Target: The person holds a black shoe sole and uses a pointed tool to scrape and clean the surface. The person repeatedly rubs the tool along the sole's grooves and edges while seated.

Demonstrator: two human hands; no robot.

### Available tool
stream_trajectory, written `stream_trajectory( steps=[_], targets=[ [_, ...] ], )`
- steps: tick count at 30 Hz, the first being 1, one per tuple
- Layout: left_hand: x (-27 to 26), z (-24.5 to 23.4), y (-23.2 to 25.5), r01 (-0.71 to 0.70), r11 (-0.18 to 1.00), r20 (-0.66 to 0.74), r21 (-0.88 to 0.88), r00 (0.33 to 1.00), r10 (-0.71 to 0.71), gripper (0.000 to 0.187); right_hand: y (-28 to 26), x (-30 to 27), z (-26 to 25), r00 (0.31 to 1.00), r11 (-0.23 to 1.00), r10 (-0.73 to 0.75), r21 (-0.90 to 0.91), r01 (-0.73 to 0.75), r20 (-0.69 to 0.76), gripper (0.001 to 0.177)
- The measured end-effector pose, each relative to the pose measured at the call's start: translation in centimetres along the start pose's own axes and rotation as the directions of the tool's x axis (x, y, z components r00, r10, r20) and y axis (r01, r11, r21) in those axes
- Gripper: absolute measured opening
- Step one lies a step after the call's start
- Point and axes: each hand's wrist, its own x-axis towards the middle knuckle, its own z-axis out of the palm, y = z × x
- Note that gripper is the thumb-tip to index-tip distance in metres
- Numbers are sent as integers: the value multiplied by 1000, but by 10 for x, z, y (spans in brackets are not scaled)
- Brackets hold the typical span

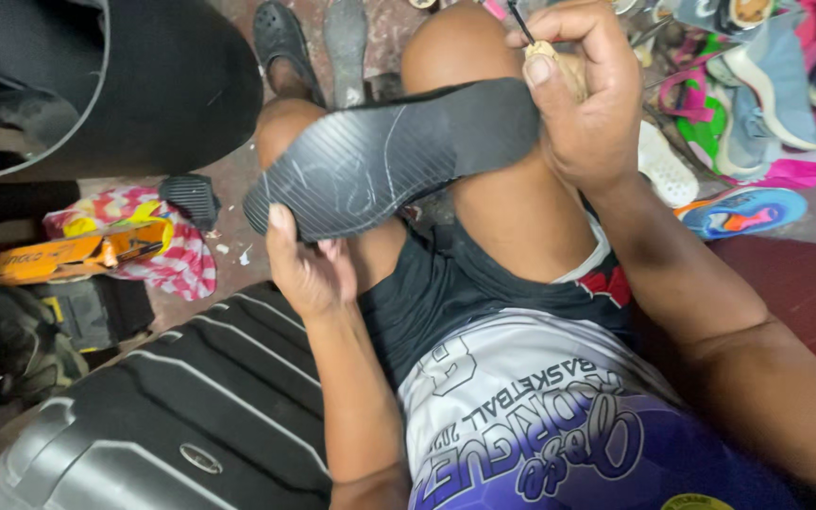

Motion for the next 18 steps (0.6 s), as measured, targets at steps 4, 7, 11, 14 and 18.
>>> stream_trajectory(
  steps=[4, 7, 11, 14, 18],
  targets=[
    [-24, -31, -8, 42, 991, -109, 128, 994, -28, 30, -23, -9, -2, 972, 932, -199, -282, 227, 125, 15],
    [-49, -46, 7, 82, 848, -204, 524, 979, 31, 31, -28, -29, 16, 916, 905, -225, -278, 323, 332, 16],
    [-38, -31, 28, 53, 75, -78, 996, 917, 391, 56, -33, -26, 44, 854, 843, -226, -344, 413, 469, 26],
    [-46, 2, 43, -18, 312, -91, 950, 940, 330, 42, -38, -33, 44, 832, 855, -177, -337, 394, 525, 28],
    [-26, 52, 44, -238, 244, 216, 940, 970, 112, 59, -38, -24, 45, 815, 860, -185, -312, 405, 549, 28]
  ],
)
